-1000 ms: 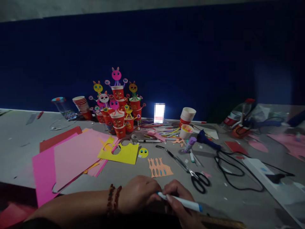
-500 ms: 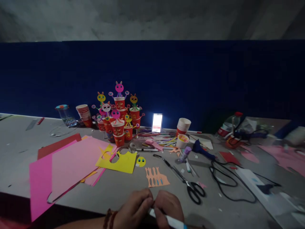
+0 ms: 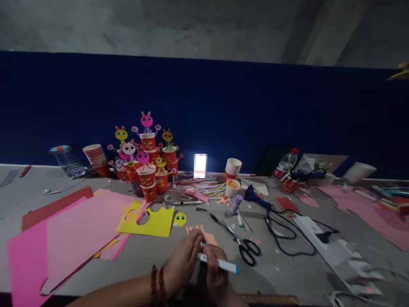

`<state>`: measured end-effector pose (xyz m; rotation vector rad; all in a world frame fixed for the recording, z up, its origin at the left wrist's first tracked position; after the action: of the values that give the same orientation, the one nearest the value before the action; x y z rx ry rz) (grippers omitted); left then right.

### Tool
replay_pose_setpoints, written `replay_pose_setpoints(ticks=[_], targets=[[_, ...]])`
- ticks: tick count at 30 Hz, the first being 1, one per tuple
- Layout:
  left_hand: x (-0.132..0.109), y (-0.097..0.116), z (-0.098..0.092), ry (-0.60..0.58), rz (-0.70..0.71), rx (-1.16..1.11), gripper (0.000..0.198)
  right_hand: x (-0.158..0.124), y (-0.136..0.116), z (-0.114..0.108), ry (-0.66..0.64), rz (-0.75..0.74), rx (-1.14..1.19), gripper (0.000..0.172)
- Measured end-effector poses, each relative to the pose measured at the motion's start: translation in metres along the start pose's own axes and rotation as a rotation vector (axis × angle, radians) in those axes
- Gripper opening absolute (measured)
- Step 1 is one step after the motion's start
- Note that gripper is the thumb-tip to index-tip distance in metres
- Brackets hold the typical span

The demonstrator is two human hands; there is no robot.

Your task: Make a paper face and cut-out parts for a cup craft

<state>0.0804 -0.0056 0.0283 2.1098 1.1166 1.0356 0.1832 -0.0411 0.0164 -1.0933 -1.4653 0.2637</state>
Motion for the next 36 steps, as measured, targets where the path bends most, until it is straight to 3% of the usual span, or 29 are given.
replay_pose_setpoints(ticks=[2,4,8,10,15,18,21,24,27,31,33,36], targets=[[0.023,-0.006,0.008,-0.087,0.030,0.122,0.046,0.014,0.022,-0.008,-0.001,0.109,-0.039,0.047],[0.055,-0.015,0.008,-0.127,0.050,0.174,0.042,0.030,0.044,-0.013,-0.162,0.186,-0.110,0.051],[0.123,-0.044,0.009,-0.153,0.055,0.328,0.034,0.056,0.079,-0.056,-0.231,0.259,-0.267,0.035],[0.149,-0.058,0.019,-0.164,0.044,0.400,0.023,0.058,0.089,-0.073,-0.269,0.223,-0.428,0.031],[0.174,-0.068,0.057,-0.204,0.093,0.524,0.034,0.046,0.092,-0.084,-0.382,0.089,-0.585,0.022],[0.168,-0.061,0.060,-0.215,0.164,0.555,0.027,0.039,0.094,-0.094,-0.364,0.078,-0.636,0.021],[0.148,-0.056,0.037,-0.208,0.224,0.541,0.016,0.032,0.098,-0.112,-0.353,0.086,-0.696,0.018],[0.112,-0.057,0.006,-0.224,0.229,0.506,0.020,0.024,0.103,-0.128,-0.411,0.081,-0.739,0.014],[0.068,-0.059,-0.010,-0.297,0.188,0.475,0.015,0.021,0.106,-0.133,-0.510,0.081,-0.752,0.015],[0.031,-0.060,-0.006,-0.393,0.120,0.448,0.034,0.025,0.103,-0.127,-0.646,0.101,-0.755,0.014],[0.026,-0.060,-0.003,-0.416,0.094,0.441,0.041,0.026,0.099,-0.124,-0.690,0.116,-0.779,0.015],[0.030,-0.060,0.000,-0.434,0.068,0.431,0.036,0.024,0.096,-0.126,-0.695,0.169,-0.798,0.011]])
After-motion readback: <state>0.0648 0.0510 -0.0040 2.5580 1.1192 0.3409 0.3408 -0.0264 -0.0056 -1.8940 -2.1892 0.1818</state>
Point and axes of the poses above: each hand's wrist, its own x-axis towards the middle knuckle, its own z-axis out of the palm, y = z × x, the point moved 7 cm from there along x, towards the middle knuckle, and after that the axes turned 3 degrees about y, right-handed, at the moved point
